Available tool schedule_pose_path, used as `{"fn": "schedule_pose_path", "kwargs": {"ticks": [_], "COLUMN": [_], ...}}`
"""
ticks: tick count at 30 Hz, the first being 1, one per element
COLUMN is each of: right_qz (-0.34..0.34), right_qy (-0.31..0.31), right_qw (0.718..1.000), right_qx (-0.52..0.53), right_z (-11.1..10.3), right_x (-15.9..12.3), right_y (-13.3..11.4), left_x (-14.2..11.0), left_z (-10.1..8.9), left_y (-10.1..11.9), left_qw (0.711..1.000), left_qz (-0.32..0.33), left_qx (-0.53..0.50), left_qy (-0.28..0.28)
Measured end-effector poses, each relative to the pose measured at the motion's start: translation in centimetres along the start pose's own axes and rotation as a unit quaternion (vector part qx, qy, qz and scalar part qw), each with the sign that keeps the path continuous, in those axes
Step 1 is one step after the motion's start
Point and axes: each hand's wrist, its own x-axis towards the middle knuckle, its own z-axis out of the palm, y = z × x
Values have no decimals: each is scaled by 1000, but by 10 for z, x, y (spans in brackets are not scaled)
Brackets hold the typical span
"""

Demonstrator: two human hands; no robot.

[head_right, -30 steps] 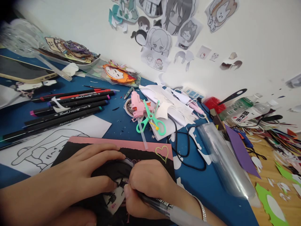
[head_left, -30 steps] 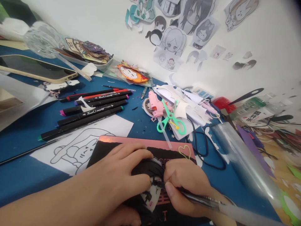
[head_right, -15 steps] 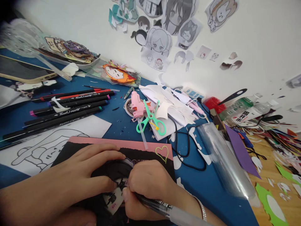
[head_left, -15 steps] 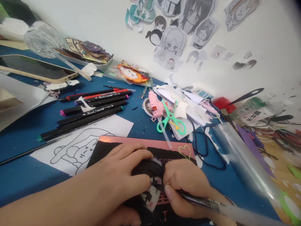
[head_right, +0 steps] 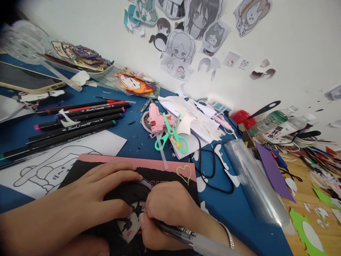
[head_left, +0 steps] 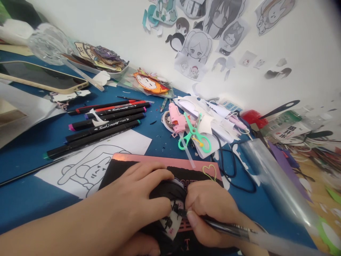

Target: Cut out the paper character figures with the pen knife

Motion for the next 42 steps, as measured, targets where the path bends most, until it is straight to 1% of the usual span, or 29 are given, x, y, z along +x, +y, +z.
{"fn": "schedule_pose_path", "kwargs": {"ticks": [10, 20, 32, 42], "right_qz": [11, 8, 23, 20], "right_qy": [-11, 1, 0, 1], "right_qw": [1000, 1000, 998, 999], "right_qx": [-4, -15, -55, -40], "right_z": [-2, -4, -7, -5], "right_x": [0, 2, 5, 7], "right_y": [-1, -3, -7, -5], "left_x": [1, 2, 2, 3], "left_z": [-3, -4, -5, -5], "left_y": [-1, 0, -1, 0], "left_qw": [1000, 1000, 1000, 1000], "left_qz": [2, -1, 5, 2], "left_qx": [-4, -4, 0, 5], "left_qy": [-4, -1, -8, -9]}}
